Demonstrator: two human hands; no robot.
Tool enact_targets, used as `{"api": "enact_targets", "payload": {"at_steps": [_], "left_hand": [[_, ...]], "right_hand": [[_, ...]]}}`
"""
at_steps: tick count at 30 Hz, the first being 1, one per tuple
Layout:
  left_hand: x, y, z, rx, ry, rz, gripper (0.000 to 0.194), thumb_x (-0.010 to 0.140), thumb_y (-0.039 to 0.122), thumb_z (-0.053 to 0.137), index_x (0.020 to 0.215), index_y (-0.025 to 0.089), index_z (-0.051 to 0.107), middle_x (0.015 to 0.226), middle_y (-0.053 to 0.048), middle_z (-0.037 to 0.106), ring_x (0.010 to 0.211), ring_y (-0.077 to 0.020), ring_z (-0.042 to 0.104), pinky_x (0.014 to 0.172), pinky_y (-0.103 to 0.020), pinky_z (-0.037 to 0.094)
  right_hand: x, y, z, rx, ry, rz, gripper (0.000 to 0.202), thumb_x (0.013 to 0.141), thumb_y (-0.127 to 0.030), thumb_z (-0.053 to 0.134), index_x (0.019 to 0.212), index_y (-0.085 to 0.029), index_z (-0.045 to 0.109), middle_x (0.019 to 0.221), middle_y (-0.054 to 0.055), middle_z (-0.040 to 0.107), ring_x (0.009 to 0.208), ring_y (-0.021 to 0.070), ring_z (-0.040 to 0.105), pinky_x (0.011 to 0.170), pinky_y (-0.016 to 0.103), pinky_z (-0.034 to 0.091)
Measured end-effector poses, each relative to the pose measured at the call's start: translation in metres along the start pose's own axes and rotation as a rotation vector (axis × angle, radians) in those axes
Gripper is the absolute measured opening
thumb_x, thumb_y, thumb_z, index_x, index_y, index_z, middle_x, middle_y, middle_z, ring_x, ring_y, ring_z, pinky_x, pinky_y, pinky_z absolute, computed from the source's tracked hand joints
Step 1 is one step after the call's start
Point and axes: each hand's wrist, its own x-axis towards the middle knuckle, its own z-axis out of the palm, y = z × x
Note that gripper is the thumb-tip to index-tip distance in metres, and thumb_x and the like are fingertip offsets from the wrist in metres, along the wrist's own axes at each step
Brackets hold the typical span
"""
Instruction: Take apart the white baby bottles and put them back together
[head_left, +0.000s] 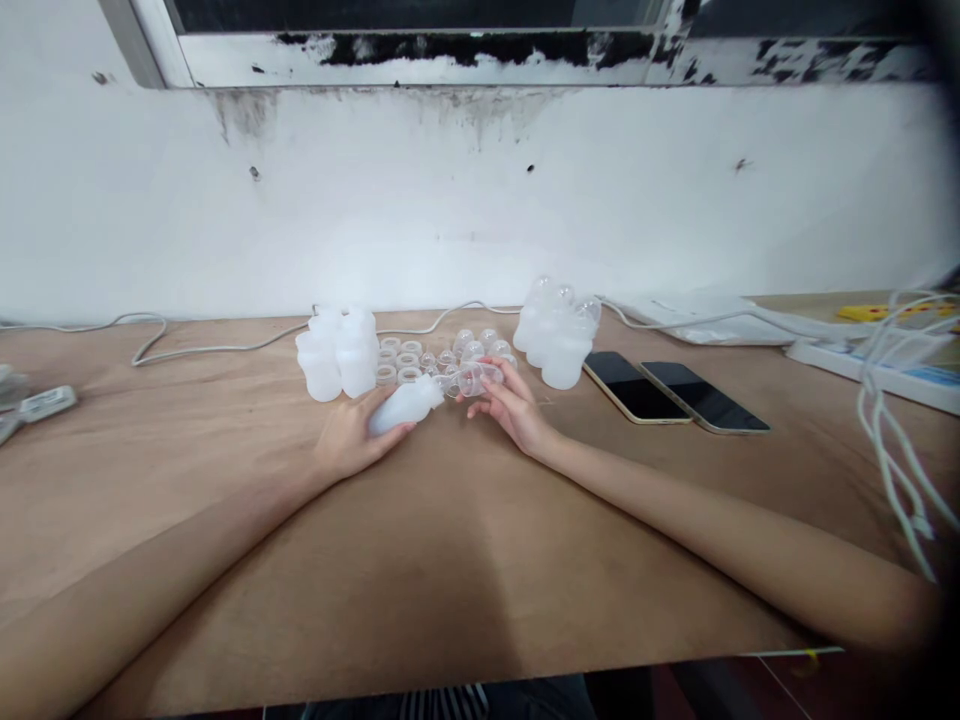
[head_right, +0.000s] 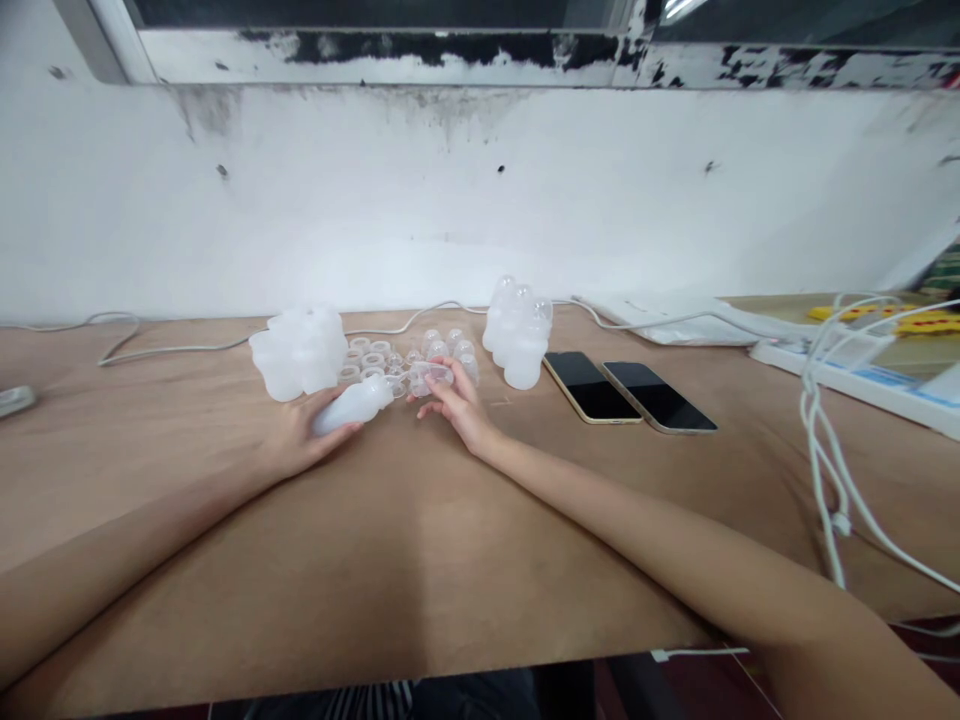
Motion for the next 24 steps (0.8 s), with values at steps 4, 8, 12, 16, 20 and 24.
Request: {"api": "enact_targets", "payload": {"at_steps": [4, 8, 12, 16, 20, 24], "left_hand": [[0.0005, -0.0016, 0.0011, 0.007, -0.004, 0.004, 0.046, 0.075, 0.047, 0.046, 0.113, 0.021, 0.044, 0.109, -0.002, 0.056, 0.095, -0.0192, 0.054, 0.079, -0.029, 0.043], [0.0002, -0.0019, 0.0019, 0.012, -0.003, -0.005, 0.046, 0.074, 0.047, 0.046, 0.113, 0.022, 0.045, 0.108, -0.002, 0.057, 0.094, -0.0191, 0.055, 0.078, -0.029, 0.043], [0.0001, -0.0006, 0.0019, 0.009, -0.006, -0.006, 0.046, 0.074, 0.047, 0.047, 0.112, 0.021, 0.045, 0.106, -0.002, 0.057, 0.093, -0.0191, 0.055, 0.078, -0.030, 0.044], [0.0006, -0.0007, 0.0020, 0.009, -0.010, 0.003, 0.046, 0.074, 0.047, 0.046, 0.113, 0.021, 0.045, 0.108, -0.002, 0.057, 0.095, -0.0194, 0.054, 0.079, -0.031, 0.043], [0.0006, -0.0016, 0.0021, 0.010, -0.011, 0.007, 0.047, 0.074, 0.047, 0.046, 0.113, 0.021, 0.044, 0.108, -0.002, 0.056, 0.095, -0.0195, 0.054, 0.079, -0.031, 0.044], [0.0005, -0.0022, 0.0026, 0.006, -0.009, 0.016, 0.048, 0.074, 0.047, 0.047, 0.114, 0.021, 0.044, 0.110, -0.003, 0.056, 0.097, -0.0201, 0.054, 0.081, -0.032, 0.043]], "right_hand": [[-0.0028, -0.0013, 0.0009, -0.049, -0.064, -0.011, 0.030, 0.071, -0.027, 0.057, 0.095, -0.024, 0.040, 0.089, 0.001, 0.050, 0.073, 0.0142, 0.057, 0.056, 0.027, 0.045], [-0.0034, -0.0018, 0.0012, -0.080, -0.093, -0.027, 0.031, 0.071, -0.027, 0.057, 0.096, -0.024, 0.039, 0.089, 0.001, 0.050, 0.075, 0.0145, 0.056, 0.058, 0.027, 0.046], [-0.0034, -0.0017, 0.0013, -0.098, -0.097, -0.024, 0.032, 0.071, -0.027, 0.057, 0.096, -0.024, 0.038, 0.089, 0.001, 0.049, 0.075, 0.0144, 0.056, 0.057, 0.027, 0.046], [-0.0037, -0.0016, 0.0012, -0.117, -0.110, -0.023, 0.033, 0.071, -0.027, 0.057, 0.097, -0.025, 0.037, 0.089, 0.001, 0.048, 0.075, 0.0143, 0.056, 0.058, 0.027, 0.046], [-0.0040, -0.0015, 0.0011, -0.144, -0.123, -0.031, 0.033, 0.072, -0.029, 0.057, 0.098, -0.025, 0.036, 0.089, 0.002, 0.048, 0.076, 0.0144, 0.056, 0.058, 0.026, 0.046], [-0.0046, -0.0018, 0.0013, -0.169, -0.130, -0.046, 0.034, 0.072, -0.029, 0.056, 0.099, -0.025, 0.036, 0.089, 0.002, 0.049, 0.078, 0.0149, 0.056, 0.059, 0.027, 0.047]]}}
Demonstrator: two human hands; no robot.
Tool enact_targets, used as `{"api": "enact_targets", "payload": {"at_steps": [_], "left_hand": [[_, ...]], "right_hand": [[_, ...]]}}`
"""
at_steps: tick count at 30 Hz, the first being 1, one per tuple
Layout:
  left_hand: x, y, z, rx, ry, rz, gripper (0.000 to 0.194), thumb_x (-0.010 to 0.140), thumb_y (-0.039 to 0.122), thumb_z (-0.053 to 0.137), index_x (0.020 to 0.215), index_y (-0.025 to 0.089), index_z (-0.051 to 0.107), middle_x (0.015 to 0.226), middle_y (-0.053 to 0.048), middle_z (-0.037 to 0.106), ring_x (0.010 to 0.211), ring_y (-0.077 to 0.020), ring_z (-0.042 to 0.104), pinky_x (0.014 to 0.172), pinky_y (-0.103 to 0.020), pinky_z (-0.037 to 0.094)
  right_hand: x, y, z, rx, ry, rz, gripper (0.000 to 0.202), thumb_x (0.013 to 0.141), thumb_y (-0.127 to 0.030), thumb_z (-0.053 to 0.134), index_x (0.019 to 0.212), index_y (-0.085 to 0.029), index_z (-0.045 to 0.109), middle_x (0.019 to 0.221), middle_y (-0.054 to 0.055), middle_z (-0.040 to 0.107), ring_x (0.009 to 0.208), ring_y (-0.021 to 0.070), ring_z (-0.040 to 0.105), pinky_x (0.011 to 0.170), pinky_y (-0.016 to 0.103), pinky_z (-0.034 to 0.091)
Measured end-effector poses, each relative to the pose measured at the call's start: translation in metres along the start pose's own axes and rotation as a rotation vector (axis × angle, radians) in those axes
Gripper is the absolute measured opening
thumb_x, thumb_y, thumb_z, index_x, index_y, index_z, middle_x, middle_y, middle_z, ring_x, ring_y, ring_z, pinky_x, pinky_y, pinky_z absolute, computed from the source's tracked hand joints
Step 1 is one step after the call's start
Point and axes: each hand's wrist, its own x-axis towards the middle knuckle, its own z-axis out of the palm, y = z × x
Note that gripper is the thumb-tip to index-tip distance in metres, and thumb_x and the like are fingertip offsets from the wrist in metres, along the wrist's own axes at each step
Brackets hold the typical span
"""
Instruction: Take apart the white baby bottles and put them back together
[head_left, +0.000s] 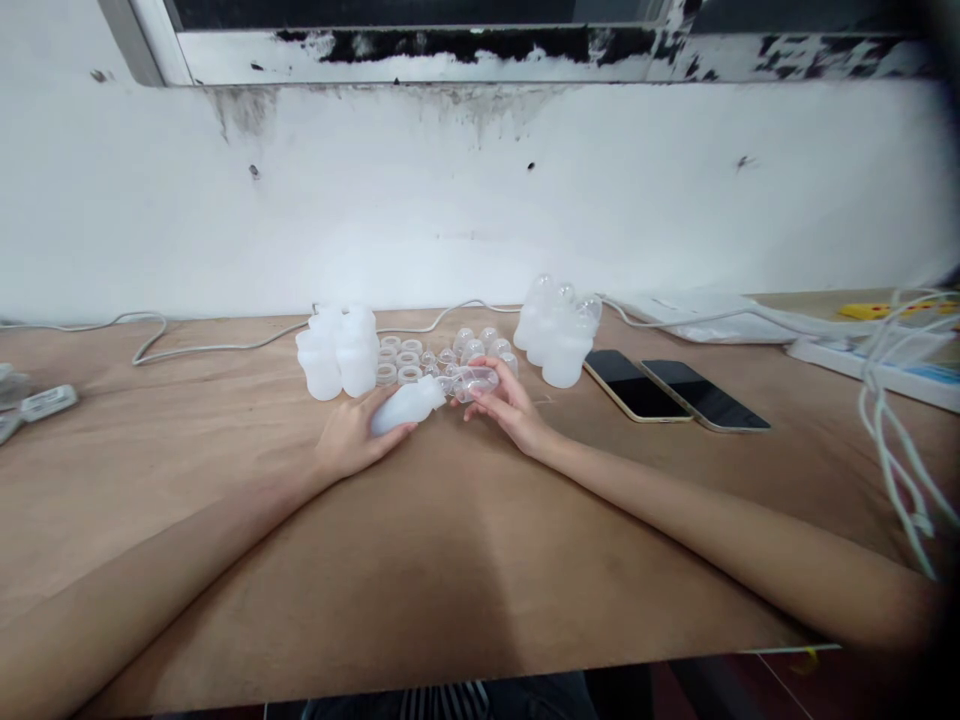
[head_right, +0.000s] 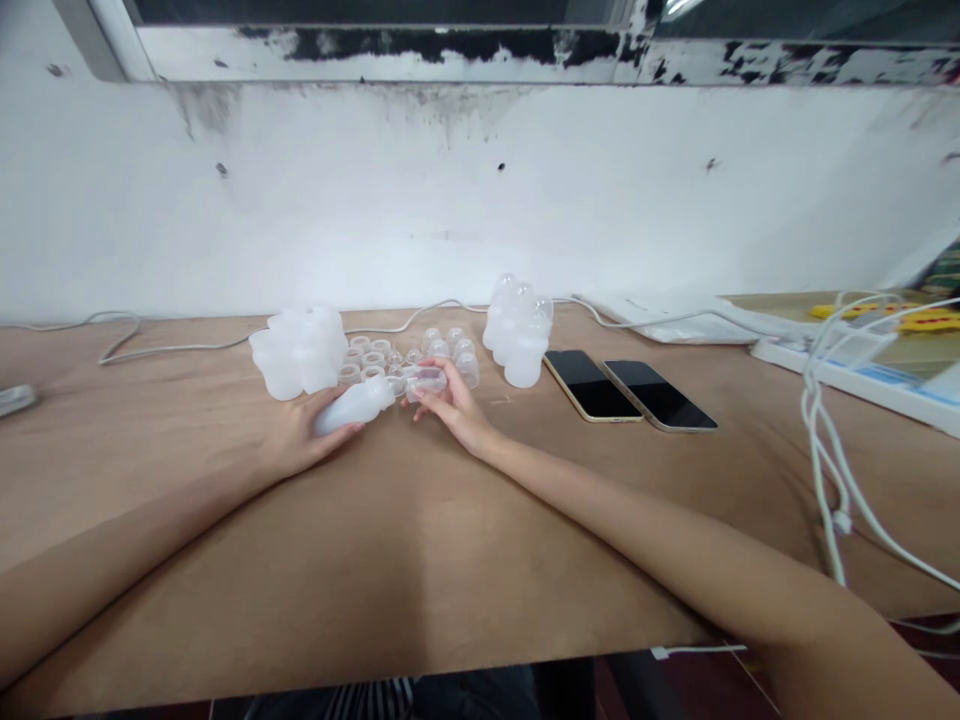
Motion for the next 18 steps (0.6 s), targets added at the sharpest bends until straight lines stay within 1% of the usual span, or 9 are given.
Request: {"api": "enact_targets", "payload": {"at_steps": [9, 13, 15, 18], "left_hand": [[-0.0002, -0.0009, 0.0009, 0.000, 0.003, 0.002, 0.048, 0.074, 0.047, 0.047, 0.114, 0.022, 0.044, 0.110, -0.003, 0.055, 0.096, -0.0199, 0.054, 0.082, -0.032, 0.043], [-0.0004, -0.0001, 0.0001, 0.006, 0.007, 0.012, 0.048, 0.074, 0.046, 0.047, 0.114, 0.020, 0.044, 0.109, -0.004, 0.056, 0.096, -0.0199, 0.054, 0.081, -0.032, 0.044], [-0.0012, 0.0002, -0.0004, 0.001, 0.008, 0.047, 0.049, 0.073, 0.046, 0.048, 0.115, 0.020, 0.044, 0.112, -0.004, 0.055, 0.098, -0.0199, 0.053, 0.083, -0.032, 0.043], [-0.0029, 0.0003, -0.0008, -0.012, -0.013, 0.114, 0.052, 0.073, 0.045, 0.049, 0.118, 0.019, 0.042, 0.118, -0.005, 0.051, 0.104, -0.0200, 0.050, 0.087, -0.032, 0.041]], "right_hand": [[0.0004, 0.0013, -0.0005, -0.031, 0.002, -0.003, 0.034, 0.073, -0.031, 0.056, 0.100, -0.025, 0.035, 0.090, 0.002, 0.048, 0.078, 0.0149, 0.056, 0.059, 0.027, 0.047], [0.0000, 0.0011, -0.0007, -0.130, 0.008, -0.025, 0.036, 0.073, -0.033, 0.055, 0.102, -0.026, 0.036, 0.095, 0.002, 0.048, 0.073, 0.0126, 0.055, 0.062, 0.028, 0.048], [-0.0006, -0.0003, 0.0004, -0.205, -0.029, -0.054, 0.037, 0.071, -0.032, 0.058, 0.102, -0.026, 0.039, 0.100, 0.003, 0.047, 0.075, 0.0122, 0.054, 0.067, 0.029, 0.048], [-0.0013, -0.0023, 0.0026, -0.284, -0.108, -0.090, 0.036, 0.068, -0.029, 0.062, 0.099, -0.025, 0.045, 0.104, 0.003, 0.046, 0.087, 0.0146, 0.051, 0.077, 0.031, 0.046]]}}
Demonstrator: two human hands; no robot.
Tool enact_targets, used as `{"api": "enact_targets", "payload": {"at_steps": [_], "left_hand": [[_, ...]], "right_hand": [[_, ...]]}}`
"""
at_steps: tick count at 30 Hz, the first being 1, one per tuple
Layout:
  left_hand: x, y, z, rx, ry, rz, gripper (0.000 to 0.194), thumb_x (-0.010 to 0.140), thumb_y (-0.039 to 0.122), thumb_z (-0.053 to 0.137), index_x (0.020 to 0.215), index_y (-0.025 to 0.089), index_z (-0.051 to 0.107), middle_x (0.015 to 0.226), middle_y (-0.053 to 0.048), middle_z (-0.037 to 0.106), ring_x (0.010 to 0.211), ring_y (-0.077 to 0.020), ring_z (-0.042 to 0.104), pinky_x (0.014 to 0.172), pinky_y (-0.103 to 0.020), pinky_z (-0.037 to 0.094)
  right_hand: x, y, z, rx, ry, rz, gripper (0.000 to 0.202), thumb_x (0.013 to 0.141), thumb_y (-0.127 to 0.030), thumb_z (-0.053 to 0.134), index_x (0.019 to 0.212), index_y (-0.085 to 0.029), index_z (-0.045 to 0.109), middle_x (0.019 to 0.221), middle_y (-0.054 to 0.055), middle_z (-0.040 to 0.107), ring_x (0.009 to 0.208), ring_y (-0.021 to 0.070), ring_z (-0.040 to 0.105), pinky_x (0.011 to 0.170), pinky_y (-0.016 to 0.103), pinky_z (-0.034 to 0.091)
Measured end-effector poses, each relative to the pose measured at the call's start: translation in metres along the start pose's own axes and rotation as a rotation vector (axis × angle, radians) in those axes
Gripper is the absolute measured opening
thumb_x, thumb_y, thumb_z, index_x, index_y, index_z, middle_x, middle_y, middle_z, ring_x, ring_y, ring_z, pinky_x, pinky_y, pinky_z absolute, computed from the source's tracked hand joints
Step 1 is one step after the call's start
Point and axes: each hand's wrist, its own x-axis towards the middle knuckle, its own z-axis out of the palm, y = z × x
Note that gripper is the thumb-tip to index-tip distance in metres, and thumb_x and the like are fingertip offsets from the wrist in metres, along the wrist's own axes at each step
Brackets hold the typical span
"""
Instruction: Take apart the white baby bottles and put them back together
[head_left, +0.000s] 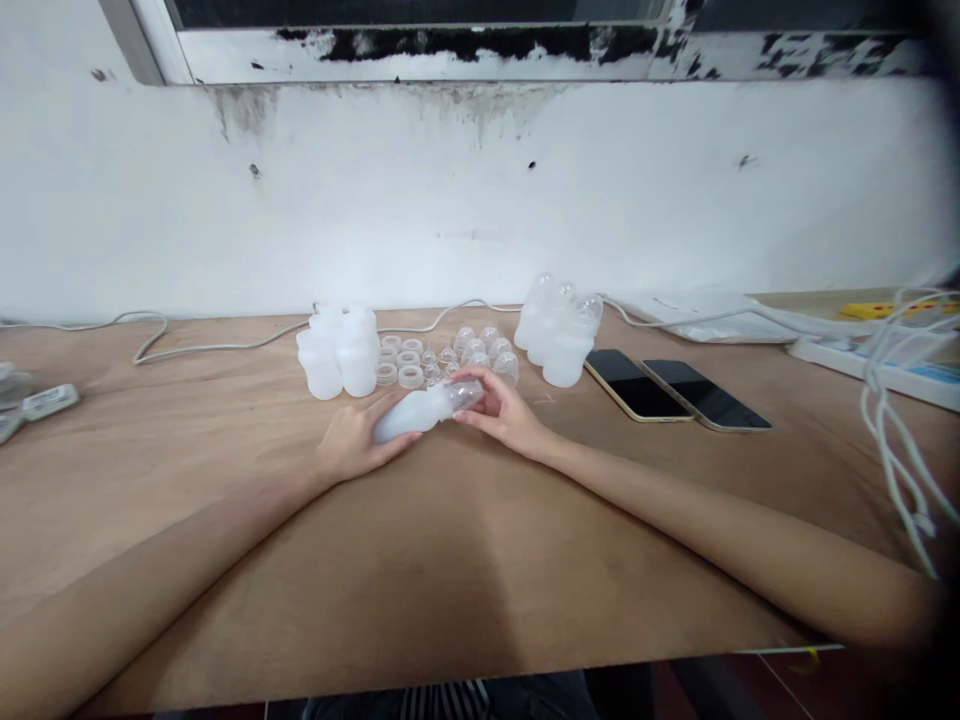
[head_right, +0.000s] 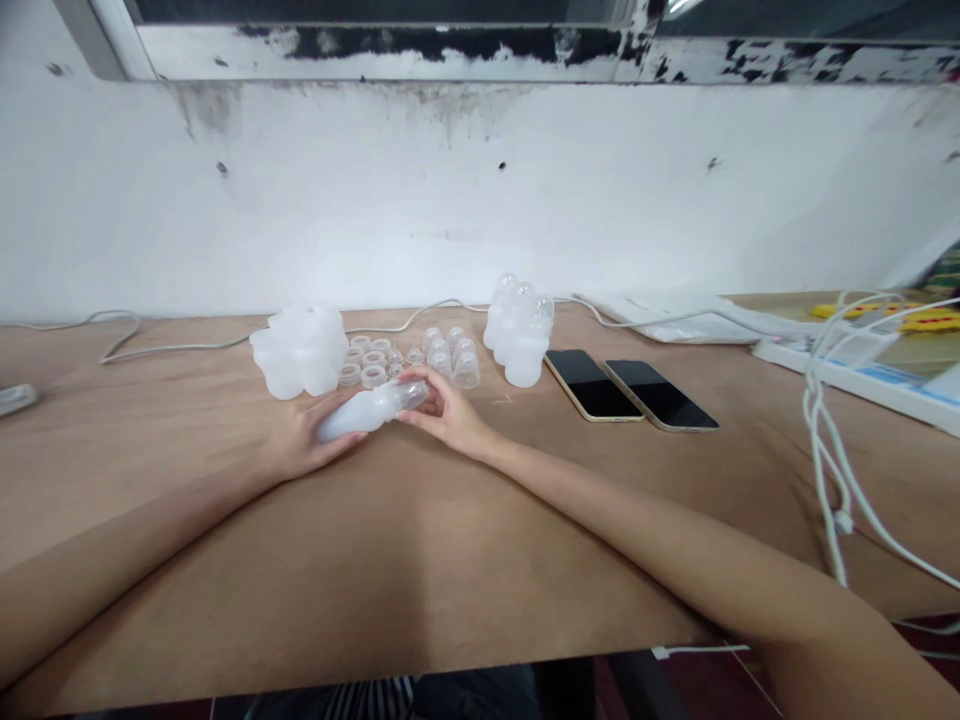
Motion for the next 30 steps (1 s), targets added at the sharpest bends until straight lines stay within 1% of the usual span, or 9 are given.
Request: {"api": "enact_targets", "payload": {"at_steps": [2, 12, 18, 23, 27, 30], "left_hand": [[-0.0007, 0.0001, 0.0002, 0.000, -0.005, 0.013, 0.053, 0.073, 0.045, 0.049, 0.119, 0.019, 0.041, 0.119, -0.005, 0.050, 0.106, -0.0203, 0.048, 0.089, -0.033, 0.041], [-0.0002, 0.0013, -0.0005, 0.008, -0.018, 0.000, 0.053, 0.074, 0.045, 0.048, 0.119, 0.020, 0.040, 0.118, -0.005, 0.050, 0.104, -0.0213, 0.050, 0.087, -0.034, 0.042], [-0.0008, -0.0003, 0.0005, 0.019, -0.012, 0.012, 0.053, 0.074, 0.045, 0.049, 0.120, 0.020, 0.040, 0.117, -0.004, 0.051, 0.103, -0.0195, 0.050, 0.087, -0.032, 0.042], [-0.0005, -0.0001, 0.0002, 0.015, 0.003, 0.035, 0.053, 0.074, 0.044, 0.049, 0.119, 0.019, 0.040, 0.117, -0.006, 0.051, 0.104, -0.0198, 0.050, 0.087, -0.031, 0.042], [-0.0002, 0.0038, -0.0029, -0.017, -0.022, 0.105, 0.047, 0.076, 0.041, 0.048, 0.116, 0.018, 0.042, 0.109, -0.006, 0.056, 0.096, -0.0189, 0.054, 0.081, -0.029, 0.044], [-0.0016, 0.0065, -0.0041, -0.059, -0.051, 0.065, 0.044, 0.075, 0.042, 0.048, 0.114, 0.022, 0.044, 0.100, -0.003, 0.060, 0.085, -0.0188, 0.058, 0.072, -0.030, 0.047]], "right_hand": [[0.0001, -0.0005, 0.0006, -0.027, -0.016, -0.009, 0.035, 0.068, -0.028, 0.061, 0.099, -0.025, 0.046, 0.105, 0.003, 0.046, 0.091, 0.0160, 0.050, 0.078, 0.032, 0.045], [-0.0001, -0.0004, 0.0000, -0.037, -0.029, -0.023, 0.035, 0.070, -0.026, 0.060, 0.101, -0.025, 0.045, 0.106, 0.003, 0.046, 0.089, 0.0153, 0.050, 0.075, 0.030, 0.045], [0.0000, -0.0012, 0.0006, -0.026, -0.026, -0.009, 0.036, 0.069, -0.026, 0.060, 0.101, -0.024, 0.045, 0.106, 0.004, 0.046, 0.089, 0.0154, 0.050, 0.076, 0.031, 0.045], [-0.0005, 0.0009, 0.0015, 0.014, -0.005, 0.036, 0.042, 0.067, -0.026, 0.063, 0.104, -0.024, 0.044, 0.109, 0.004, 0.048, 0.094, 0.0161, 0.051, 0.084, 0.033, 0.044], [-0.0023, 0.0031, 0.0022, -0.047, -0.016, 0.028, 0.043, 0.064, -0.027, 0.065, 0.103, -0.022, 0.048, 0.107, 0.005, 0.051, 0.097, 0.0177, 0.051, 0.086, 0.035, 0.042], [-0.0030, 0.0014, 0.0024, -0.098, -0.037, -0.001, 0.042, 0.064, -0.028, 0.065, 0.102, -0.023, 0.049, 0.105, 0.005, 0.052, 0.096, 0.0185, 0.051, 0.085, 0.036, 0.042]]}}
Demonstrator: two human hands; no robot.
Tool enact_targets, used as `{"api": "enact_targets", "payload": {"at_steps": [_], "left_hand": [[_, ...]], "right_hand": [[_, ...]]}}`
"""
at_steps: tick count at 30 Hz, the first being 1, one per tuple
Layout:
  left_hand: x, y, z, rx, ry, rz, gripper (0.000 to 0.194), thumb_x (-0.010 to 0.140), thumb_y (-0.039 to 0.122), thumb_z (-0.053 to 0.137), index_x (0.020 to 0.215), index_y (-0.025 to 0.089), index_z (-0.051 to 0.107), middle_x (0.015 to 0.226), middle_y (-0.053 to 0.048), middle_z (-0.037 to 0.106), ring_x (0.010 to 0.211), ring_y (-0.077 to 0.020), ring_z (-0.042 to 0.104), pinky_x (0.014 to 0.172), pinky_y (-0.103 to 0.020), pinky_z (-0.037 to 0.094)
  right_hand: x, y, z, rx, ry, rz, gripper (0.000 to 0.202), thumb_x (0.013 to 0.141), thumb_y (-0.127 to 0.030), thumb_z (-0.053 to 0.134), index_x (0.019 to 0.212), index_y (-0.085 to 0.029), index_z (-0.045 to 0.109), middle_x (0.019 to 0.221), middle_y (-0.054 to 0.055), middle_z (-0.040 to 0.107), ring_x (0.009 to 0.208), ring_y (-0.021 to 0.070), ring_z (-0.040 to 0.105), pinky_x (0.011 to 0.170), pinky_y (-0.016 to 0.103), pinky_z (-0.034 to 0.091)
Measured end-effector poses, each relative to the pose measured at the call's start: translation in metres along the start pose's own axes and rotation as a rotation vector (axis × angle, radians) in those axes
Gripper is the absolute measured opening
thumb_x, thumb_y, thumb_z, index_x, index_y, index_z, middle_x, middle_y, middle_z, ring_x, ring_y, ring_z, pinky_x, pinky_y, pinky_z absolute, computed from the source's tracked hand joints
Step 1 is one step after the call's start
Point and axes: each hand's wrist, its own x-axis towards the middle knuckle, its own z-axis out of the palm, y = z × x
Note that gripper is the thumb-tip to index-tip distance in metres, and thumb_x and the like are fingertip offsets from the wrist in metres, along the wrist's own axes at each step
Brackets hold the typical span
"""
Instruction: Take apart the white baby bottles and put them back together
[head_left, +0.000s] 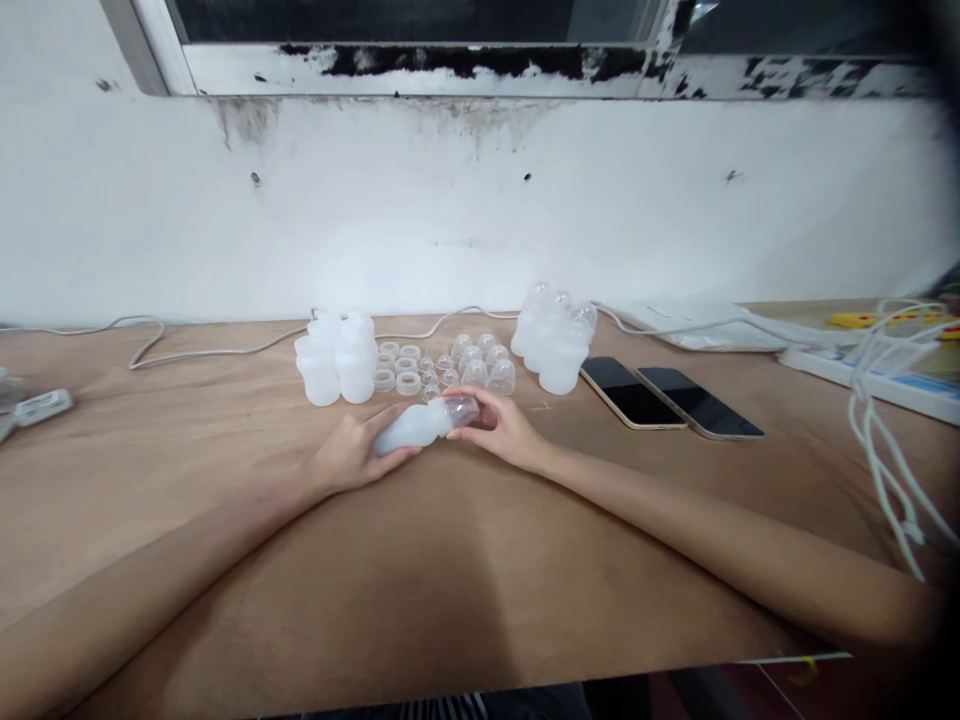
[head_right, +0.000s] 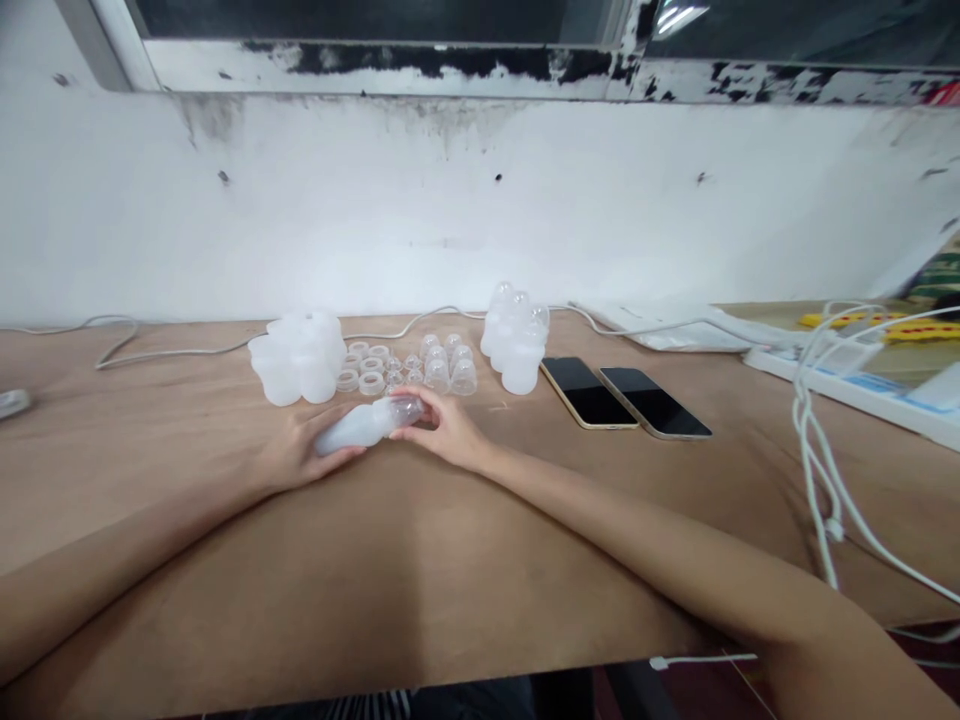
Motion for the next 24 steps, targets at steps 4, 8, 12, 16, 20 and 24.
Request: {"api": "enact_targets", "payload": {"at_steps": [4, 8, 12, 16, 20, 24], "left_hand": [[-0.002, 0.001, 0.001, -0.094, -0.011, -0.086, 0.044, 0.073, 0.044, 0.050, 0.112, 0.025, 0.046, 0.102, -0.002, 0.060, 0.085, -0.0201, 0.059, 0.074, -0.032, 0.048], [-0.002, 0.002, 0.001, -0.153, -0.018, -0.106, 0.045, 0.071, 0.043, 0.052, 0.111, 0.021, 0.048, 0.102, -0.003, 0.061, 0.087, -0.0212, 0.058, 0.075, -0.033, 0.047], [0.000, 0.001, 0.002, -0.143, 0.021, -0.044, 0.049, 0.072, 0.042, 0.052, 0.115, 0.020, 0.043, 0.110, -0.005, 0.056, 0.096, -0.0225, 0.054, 0.082, -0.035, 0.044], [0.001, -0.002, 0.005, -0.142, 0.100, -0.024, 0.067, 0.071, 0.041, 0.053, 0.127, 0.017, 0.024, 0.123, -0.012, 0.042, 0.106, -0.0243, 0.046, 0.081, -0.036, 0.044], [0.000, -0.003, 0.005, -0.186, 0.134, -0.047, 0.050, 0.077, 0.033, 0.047, 0.122, 0.019, 0.031, 0.113, -0.011, 0.049, 0.095, -0.0188, 0.051, 0.070, -0.030, 0.047], [-0.001, -0.001, 0.005, -0.153, 0.103, -0.011, 0.041, 0.078, 0.030, 0.044, 0.116, 0.019, 0.036, 0.099, -0.007, 0.055, 0.087, -0.0155, 0.053, 0.068, -0.027, 0.046]], "right_hand": [[0.001, -0.007, -0.002, -0.062, -0.020, -0.020, 0.041, 0.065, -0.030, 0.064, 0.102, -0.023, 0.049, 0.103, 0.005, 0.053, 0.093, 0.0184, 0.051, 0.081, 0.035, 0.043], [0.001, -0.014, -0.004, -0.163, -0.055, -0.058, 0.039, 0.068, -0.032, 0.061, 0.103, -0.023, 0.047, 0.102, 0.004, 0.052, 0.093, 0.0182, 0.050, 0.079, 0.034, 0.043], [0.005, -0.033, -0.005, -0.367, -0.068, -0.139, 0.042, 0.070, -0.034, 0.059, 0.108, -0.024, 0.043, 0.108, 0.006, 0.049, 0.095, 0.0209, 0.048, 0.078, 0.036, 0.042], [0.012, -0.080, -0.028, -0.500, 0.076, -0.169, 0.046, 0.072, -0.037, 0.056, 0.112, -0.023, 0.038, 0.101, 0.007, 0.051, 0.084, 0.0214, 0.052, 0.072, 0.036, 0.043], [0.009, -0.116, -0.084, -1.026, 0.257, 0.221, 0.046, 0.068, -0.046, 0.055, 0.103, -0.018, 0.044, 0.076, 0.007, 0.054, 0.068, 0.0223, 0.053, 0.058, 0.036, 0.043], [-0.005, -0.100, -0.129, -1.381, 0.196, 0.605, 0.045, 0.069, -0.051, 0.049, 0.094, -0.014, 0.047, 0.073, 0.011, 0.055, 0.063, 0.0241, 0.053, 0.049, 0.034, 0.040]]}}
